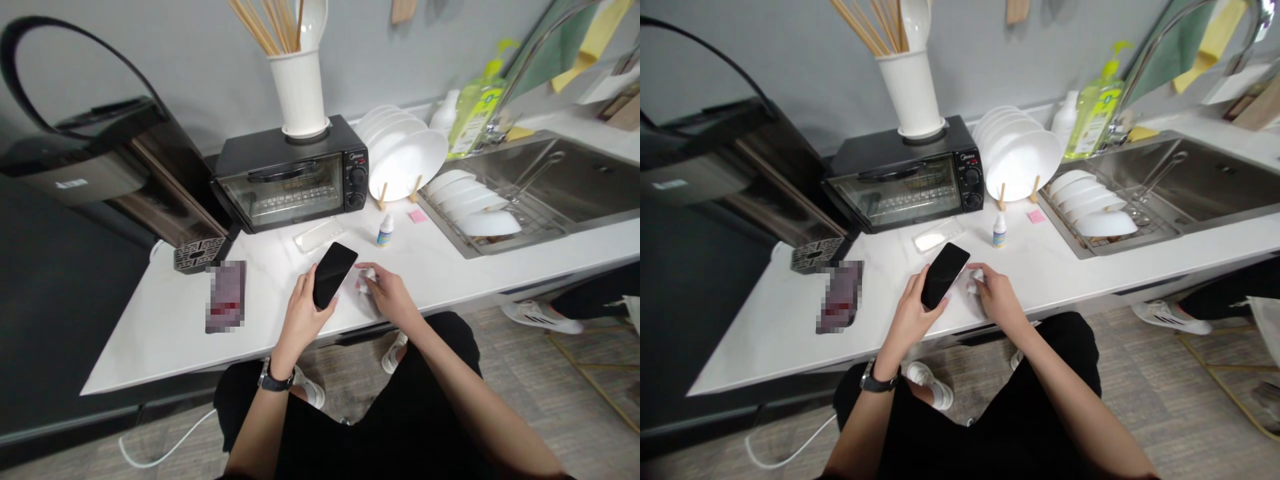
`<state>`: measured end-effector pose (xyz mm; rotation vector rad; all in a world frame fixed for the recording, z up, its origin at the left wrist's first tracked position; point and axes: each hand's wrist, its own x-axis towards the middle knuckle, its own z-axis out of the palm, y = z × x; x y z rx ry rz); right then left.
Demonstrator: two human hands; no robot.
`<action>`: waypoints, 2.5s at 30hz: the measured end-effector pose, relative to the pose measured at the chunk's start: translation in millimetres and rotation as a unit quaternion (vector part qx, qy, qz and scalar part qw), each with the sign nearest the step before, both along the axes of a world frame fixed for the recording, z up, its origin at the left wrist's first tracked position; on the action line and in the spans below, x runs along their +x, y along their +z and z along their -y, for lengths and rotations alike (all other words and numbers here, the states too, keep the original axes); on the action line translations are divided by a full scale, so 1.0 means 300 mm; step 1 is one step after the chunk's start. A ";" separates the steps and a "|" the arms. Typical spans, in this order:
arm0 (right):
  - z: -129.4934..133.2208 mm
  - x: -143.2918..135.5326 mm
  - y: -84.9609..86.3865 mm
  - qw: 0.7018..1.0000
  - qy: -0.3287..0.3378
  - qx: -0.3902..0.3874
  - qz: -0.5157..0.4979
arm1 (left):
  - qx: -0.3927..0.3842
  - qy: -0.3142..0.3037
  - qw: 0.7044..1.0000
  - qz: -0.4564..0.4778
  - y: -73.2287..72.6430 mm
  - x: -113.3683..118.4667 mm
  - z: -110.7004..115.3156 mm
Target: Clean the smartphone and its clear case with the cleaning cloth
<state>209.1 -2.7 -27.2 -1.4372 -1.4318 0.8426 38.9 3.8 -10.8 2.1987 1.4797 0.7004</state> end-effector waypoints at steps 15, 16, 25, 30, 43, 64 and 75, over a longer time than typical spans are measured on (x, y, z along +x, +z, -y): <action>0.011 0.005 -0.014 0.893 0.145 0.148 0.399 | 0.020 -0.031 0.998 -0.042 -0.004 0.018 0.007; 0.017 0.011 -0.016 0.889 0.149 0.147 0.407 | 0.020 -0.029 0.998 -0.045 -0.003 0.018 0.007; -0.040 -0.137 -0.007 0.891 0.061 0.126 0.432 | 0.008 -0.035 0.999 -0.021 0.000 -0.005 0.009; 0.034 -0.185 0.013 0.887 0.158 0.155 0.405 | -0.006 -0.024 1.000 0.008 -0.009 -0.032 0.008; 0.025 -0.182 0.017 0.907 0.165 0.142 0.361 | -0.013 -0.005 0.999 0.047 -0.004 -0.036 0.005; 0.000 -0.155 0.021 0.903 0.106 0.146 0.391 | -0.014 -0.007 0.998 0.068 0.006 -0.030 0.013; 0.014 -0.154 0.013 0.902 0.117 0.151 0.387 | -0.015 0.002 0.996 0.088 0.010 -0.035 0.022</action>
